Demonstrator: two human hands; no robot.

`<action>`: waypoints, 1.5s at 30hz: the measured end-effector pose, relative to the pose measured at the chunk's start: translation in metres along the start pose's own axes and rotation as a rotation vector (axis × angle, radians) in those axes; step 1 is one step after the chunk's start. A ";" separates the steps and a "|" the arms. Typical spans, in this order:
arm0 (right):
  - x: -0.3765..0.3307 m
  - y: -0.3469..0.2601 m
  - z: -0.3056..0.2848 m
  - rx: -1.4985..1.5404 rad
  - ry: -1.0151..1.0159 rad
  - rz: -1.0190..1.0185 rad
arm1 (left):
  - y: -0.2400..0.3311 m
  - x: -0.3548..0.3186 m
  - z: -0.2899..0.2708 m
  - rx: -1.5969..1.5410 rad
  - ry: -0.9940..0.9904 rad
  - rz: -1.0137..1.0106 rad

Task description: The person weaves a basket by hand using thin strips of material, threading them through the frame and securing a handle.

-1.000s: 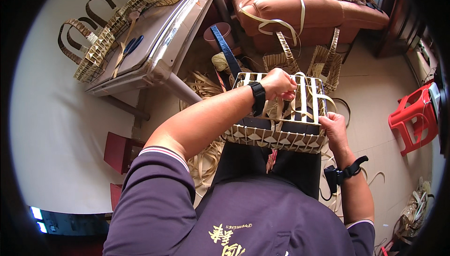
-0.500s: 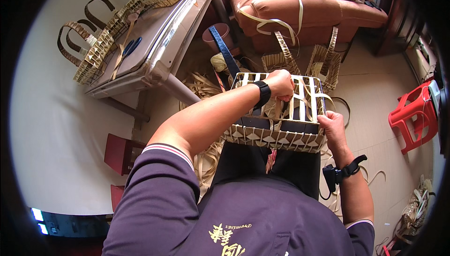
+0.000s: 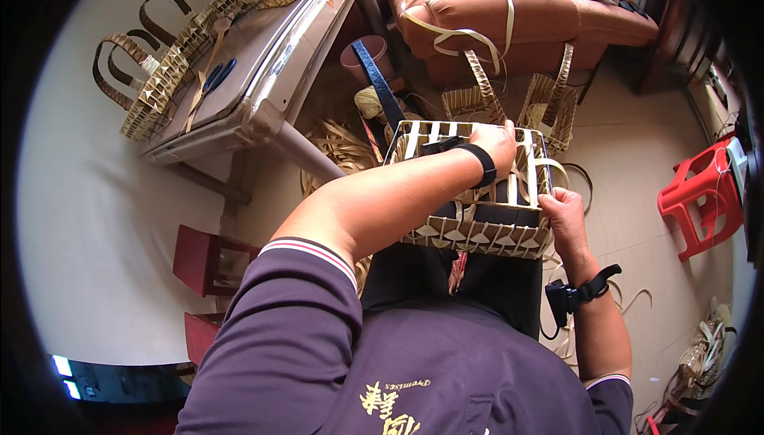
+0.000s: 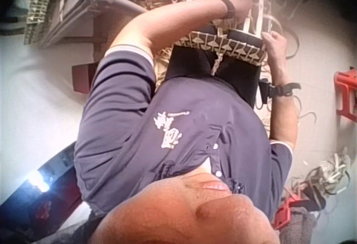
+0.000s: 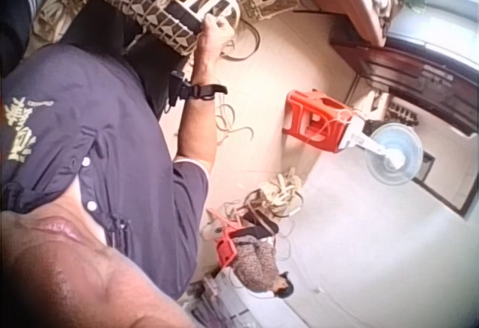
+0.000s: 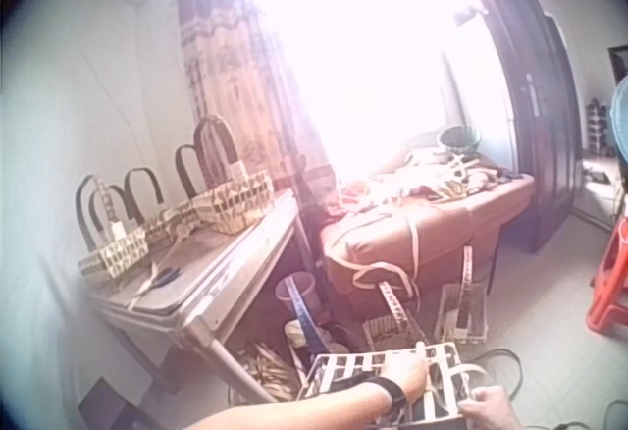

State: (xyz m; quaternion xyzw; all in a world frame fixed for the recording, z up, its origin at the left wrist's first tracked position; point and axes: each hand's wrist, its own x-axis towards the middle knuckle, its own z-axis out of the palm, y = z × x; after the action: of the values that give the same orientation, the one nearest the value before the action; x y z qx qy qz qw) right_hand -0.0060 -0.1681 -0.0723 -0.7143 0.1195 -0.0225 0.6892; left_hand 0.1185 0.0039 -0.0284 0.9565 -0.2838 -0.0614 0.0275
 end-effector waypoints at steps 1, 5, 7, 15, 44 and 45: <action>0.000 0.000 0.001 -0.001 -0.001 0.002 | 0.000 0.000 0.006 -0.019 0.049 0.009; 0.000 0.003 -0.005 0.026 -0.008 -0.013 | -0.023 0.012 -0.014 -0.566 -0.196 -0.126; -0.004 -0.002 -0.002 0.040 -0.013 -0.016 | -0.036 0.018 -0.019 -0.641 -0.359 -0.182; -0.005 -0.003 -0.003 0.033 -0.017 -0.032 | -0.064 -0.009 -0.074 -0.674 -0.570 -0.086; -0.008 -0.012 0.001 0.066 -0.064 -0.054 | -0.100 -0.075 -0.024 -0.458 0.656 -0.101; -0.011 -0.019 0.010 0.063 -0.057 -0.022 | -0.121 -0.075 -0.008 -0.549 0.628 -0.149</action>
State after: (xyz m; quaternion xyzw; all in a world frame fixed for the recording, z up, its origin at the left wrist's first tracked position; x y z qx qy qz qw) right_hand -0.0118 -0.1561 -0.0530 -0.6938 0.0914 -0.0134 0.7142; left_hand 0.1224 0.1461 -0.0238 0.9038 -0.1651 0.1577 0.3620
